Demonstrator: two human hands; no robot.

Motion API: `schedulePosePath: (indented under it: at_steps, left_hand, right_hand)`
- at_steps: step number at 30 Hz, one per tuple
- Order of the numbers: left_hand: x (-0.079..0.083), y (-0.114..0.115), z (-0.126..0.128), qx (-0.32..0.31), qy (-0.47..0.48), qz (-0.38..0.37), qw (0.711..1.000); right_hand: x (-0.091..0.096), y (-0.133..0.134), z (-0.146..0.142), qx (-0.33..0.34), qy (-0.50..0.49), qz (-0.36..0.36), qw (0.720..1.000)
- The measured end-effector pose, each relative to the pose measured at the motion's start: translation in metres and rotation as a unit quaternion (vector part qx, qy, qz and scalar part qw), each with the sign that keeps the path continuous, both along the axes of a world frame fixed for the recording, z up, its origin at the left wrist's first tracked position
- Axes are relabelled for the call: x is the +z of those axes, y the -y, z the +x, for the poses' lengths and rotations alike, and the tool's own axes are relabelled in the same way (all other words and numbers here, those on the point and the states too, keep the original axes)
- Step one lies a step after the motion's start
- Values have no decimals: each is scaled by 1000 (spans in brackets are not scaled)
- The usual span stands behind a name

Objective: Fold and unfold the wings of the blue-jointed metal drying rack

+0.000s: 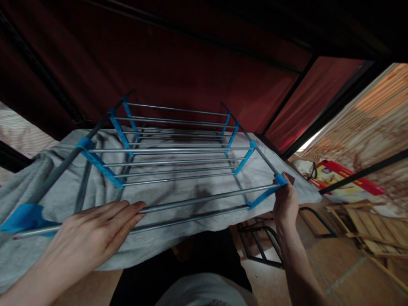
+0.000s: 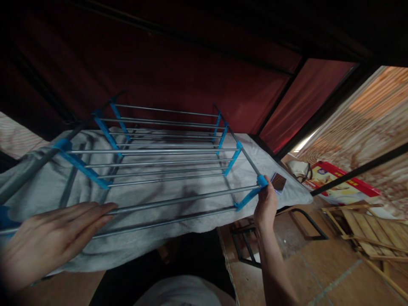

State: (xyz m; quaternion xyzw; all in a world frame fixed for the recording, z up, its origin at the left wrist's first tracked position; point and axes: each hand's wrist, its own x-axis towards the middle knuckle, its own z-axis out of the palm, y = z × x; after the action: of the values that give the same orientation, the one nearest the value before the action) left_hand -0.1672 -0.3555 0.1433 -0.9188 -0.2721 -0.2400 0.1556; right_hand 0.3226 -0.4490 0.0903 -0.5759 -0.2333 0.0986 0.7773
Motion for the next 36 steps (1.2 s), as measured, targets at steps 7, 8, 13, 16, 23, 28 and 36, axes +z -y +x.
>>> schedulePosePath:
  at_steps: [7,8,13,16,23,28,36]
  left_hand:
    - [2,14,19,31,29,41,998]
    - [4,18,24,34,27,44,998]
    - [3,27,38,73,19,33,997]
    - [-2,36,35,91,24,9,995]
    - [-12,54,-14,233,322,63,915]
    - [-2,19,-52,269,662,-182,675]
    - [-18,-10,-28,149,749,-347,544]
  right_hand:
    - [9,23,-64,-91,458,-93,880]
    - [11,23,-79,-50,514,-85,852]
    - [20,5,-137,161,682,-71,710]
    - [21,-11,-149,194,726,-60,657]
    - [21,-21,-140,165,774,-55,608]
    - [17,-22,-136,165,774,-56,608]
    - [28,-28,-170,228,765,-53,600]
